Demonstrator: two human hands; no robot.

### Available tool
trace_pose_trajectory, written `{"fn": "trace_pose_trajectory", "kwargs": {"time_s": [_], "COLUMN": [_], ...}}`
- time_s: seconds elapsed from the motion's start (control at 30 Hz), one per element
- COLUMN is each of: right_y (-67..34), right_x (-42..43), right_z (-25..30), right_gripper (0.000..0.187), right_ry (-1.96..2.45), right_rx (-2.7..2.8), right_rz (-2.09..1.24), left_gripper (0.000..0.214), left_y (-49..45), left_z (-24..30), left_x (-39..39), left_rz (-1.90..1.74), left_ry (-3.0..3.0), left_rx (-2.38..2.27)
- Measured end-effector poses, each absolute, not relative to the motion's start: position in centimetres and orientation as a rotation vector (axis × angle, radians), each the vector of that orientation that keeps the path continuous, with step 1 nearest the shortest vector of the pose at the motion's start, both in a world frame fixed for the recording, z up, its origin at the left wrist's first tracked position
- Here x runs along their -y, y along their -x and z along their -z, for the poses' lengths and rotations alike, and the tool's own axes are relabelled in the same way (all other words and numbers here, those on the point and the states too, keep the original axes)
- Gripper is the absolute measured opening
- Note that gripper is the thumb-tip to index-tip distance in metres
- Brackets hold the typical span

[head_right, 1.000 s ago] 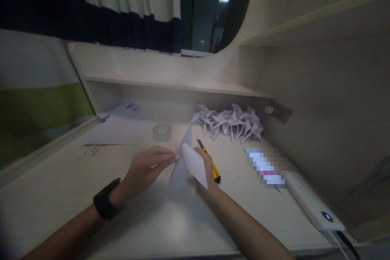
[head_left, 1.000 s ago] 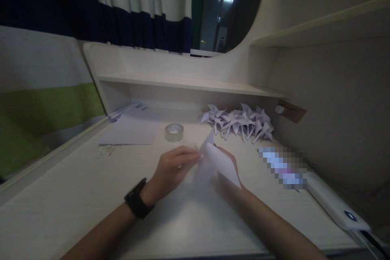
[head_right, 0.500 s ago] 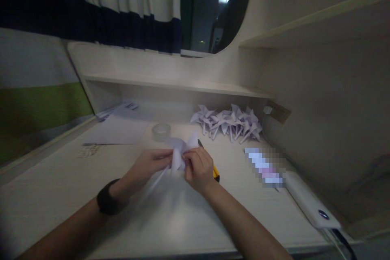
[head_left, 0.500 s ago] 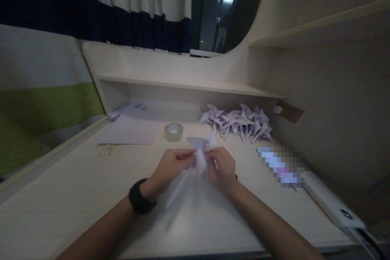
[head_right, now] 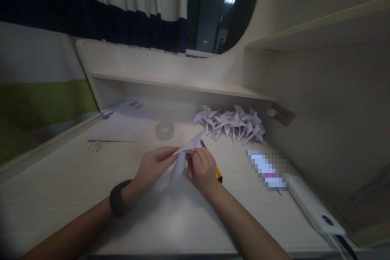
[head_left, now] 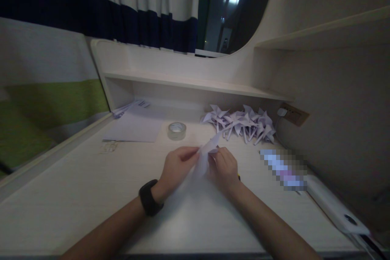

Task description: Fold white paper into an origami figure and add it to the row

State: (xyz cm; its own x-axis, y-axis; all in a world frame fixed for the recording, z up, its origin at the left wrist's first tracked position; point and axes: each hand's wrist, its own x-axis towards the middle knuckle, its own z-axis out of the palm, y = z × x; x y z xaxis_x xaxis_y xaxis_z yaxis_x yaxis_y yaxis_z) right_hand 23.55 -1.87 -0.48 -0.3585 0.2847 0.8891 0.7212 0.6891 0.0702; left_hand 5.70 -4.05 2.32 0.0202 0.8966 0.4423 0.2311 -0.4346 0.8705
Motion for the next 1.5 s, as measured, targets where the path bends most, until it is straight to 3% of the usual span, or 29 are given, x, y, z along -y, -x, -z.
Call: {"fn": "trace_pose_trajectory", "kwargs": {"time_s": [0.3, 0.5, 0.63, 0.87, 0.97, 1.13, 1.23, 1.5], "right_y": [-23.1, -22.5, -22.4, -21.8, -22.1, -22.8, -22.6, -22.3], "right_x": [2.3, 3.4, 3.7, 3.1, 3.1, 3.6, 3.8, 3.8], "right_z": [0.3, 0.1, -0.2, 0.0, 0.3, -0.4, -0.6, -0.2], "right_gripper": [0.01, 0.003, 0.012, 0.024, 0.023, 0.006, 0.009, 0.011], "right_ry": [0.791, 0.956, 0.918, 0.903, 0.891, 0.882, 0.814, 0.773], "right_rx": [1.824, 1.657, 1.432, 1.133, 1.266, 1.691, 1.793, 1.857], "right_rz": [0.325, -0.242, -0.707, -1.082, -0.964, -0.206, 0.157, 0.417], "left_gripper": [0.015, 0.017, 0.021, 0.025, 0.024, 0.013, 0.01, 0.012], "left_y": [-5.9, -6.0, -5.8, -4.5, -4.2, -4.7, -5.1, -5.3], "left_z": [-1.6, -1.0, -0.9, -2.0, -2.4, -2.2, -1.8, -1.7], "left_x": [4.1, 4.3, 4.3, 4.2, 4.1, 4.3, 4.5, 4.8], "left_rz": [-1.626, -1.691, -1.733, -1.705, -1.648, -1.635, -1.671, -1.718], "left_ry": [-1.892, -2.061, -2.214, -2.577, -2.648, -2.458, -2.359, -2.484], "left_rx": [-1.065, -1.055, -0.983, -0.814, -0.792, -1.003, -1.157, -1.25]}}
